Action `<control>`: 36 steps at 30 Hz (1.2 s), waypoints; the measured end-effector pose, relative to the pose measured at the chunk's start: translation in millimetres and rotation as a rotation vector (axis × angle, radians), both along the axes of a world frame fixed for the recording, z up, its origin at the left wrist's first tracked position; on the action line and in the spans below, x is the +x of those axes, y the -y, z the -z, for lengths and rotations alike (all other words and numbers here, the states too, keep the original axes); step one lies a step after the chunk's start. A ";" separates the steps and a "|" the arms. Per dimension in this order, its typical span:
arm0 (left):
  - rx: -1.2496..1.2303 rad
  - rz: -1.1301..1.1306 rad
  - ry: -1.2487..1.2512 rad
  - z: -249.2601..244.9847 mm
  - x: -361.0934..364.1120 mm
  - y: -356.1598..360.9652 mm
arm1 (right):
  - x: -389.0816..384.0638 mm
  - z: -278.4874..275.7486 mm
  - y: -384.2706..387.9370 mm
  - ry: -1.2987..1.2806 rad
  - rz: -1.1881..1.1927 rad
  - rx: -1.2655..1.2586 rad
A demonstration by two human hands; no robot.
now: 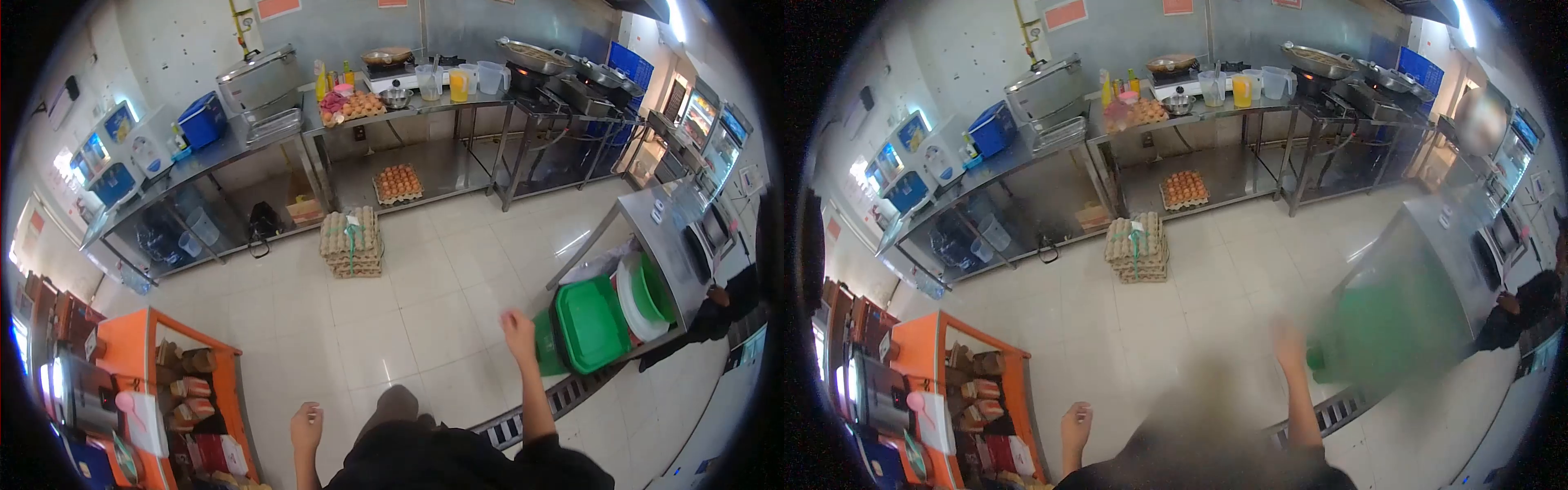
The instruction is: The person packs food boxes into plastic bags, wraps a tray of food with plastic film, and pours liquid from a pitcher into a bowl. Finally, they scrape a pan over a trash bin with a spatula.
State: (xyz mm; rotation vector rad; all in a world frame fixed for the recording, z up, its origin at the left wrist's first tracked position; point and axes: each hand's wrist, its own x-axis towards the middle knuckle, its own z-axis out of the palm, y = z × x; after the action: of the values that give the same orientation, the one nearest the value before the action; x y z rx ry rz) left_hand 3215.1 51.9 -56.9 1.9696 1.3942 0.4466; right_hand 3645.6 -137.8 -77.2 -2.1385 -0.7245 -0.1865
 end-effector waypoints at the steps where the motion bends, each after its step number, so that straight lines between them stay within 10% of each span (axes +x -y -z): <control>1: 0.005 -0.092 0.039 9.5 18.0 -22.8 | 48.1 12.8 -54.5 -0.170 -0.134 0.116; 4: 0.053 -0.103 -0.283 38.2 80.2 -94.0 | 126.8 -33.8 -203.2 -0.453 -0.358 0.450; 8: 0.037 -0.042 -0.129 71.8 223.0 -226.0 | 229.9 -35.9 -334.6 -0.406 -0.345 0.556; 14: 0.276 0.476 0.025 -16.7 557.6 -428.4 | 400.8 -23.3 -410.0 -0.691 -0.181 0.488; 20: 0.328 0.810 0.467 -82.7 861.7 -531.7 | 623.2 -47.5 -482.0 -0.325 -0.097 0.454; 25: 0.190 0.544 0.635 -49.0 1064.4 -590.0 | 812.9 -42.1 -621.2 -0.102 0.100 0.611; 28: 0.211 0.478 0.583 -33.7 1136.4 -608.1 | 870.5 -39.9 -674.2 0.092 0.140 0.528; 36: -0.049 0.394 0.701 -14.1 1206.5 -629.0 | 909.1 -31.6 -711.3 -0.430 -0.123 0.925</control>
State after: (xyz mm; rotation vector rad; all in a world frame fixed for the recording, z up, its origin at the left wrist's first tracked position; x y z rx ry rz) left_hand 4421.6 680.9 -42.8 1.7354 0.5609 0.8022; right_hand 4554.8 573.5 -45.6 -1.1854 -0.3890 0.0167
